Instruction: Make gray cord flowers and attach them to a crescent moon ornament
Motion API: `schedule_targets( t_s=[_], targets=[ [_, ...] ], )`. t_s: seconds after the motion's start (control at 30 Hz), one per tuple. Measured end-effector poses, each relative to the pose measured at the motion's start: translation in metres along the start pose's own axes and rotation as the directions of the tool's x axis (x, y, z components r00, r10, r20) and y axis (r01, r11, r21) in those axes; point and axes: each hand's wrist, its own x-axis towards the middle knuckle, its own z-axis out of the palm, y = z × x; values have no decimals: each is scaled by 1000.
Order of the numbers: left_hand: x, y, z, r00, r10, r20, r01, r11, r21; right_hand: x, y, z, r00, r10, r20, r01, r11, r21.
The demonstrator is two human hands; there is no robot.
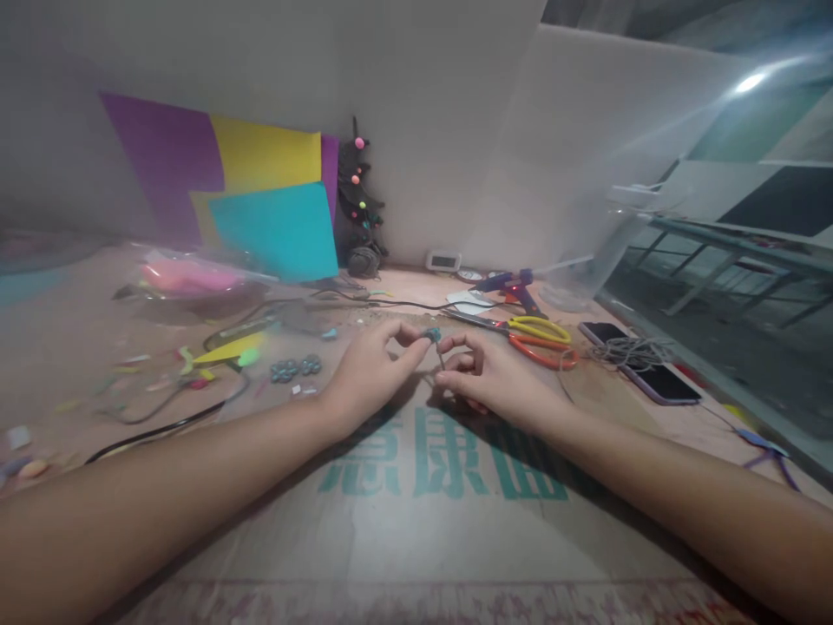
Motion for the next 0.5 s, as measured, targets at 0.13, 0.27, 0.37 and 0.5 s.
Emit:
schedule_targets(
  t_s=[0.13,0.27,0.37,0.5],
  targets=[
    [-1,2,-1,1000,-8,26,8,1000,-1,3,10,-12,926,-340,-166,268,899,-346],
    [0,2,-2,998,-17,56,17,1000,-6,9,23,-26,746,-661,-74,414,549,-726],
    [0,1,-1,997,-35,67,36,999,-12,10,28,-30,679,-734,-13,425,408,-808],
    [0,-1,0,996,-31,79,32,999,-8,10,30,-28,629,-775,59,437,289,-852]
  ],
)
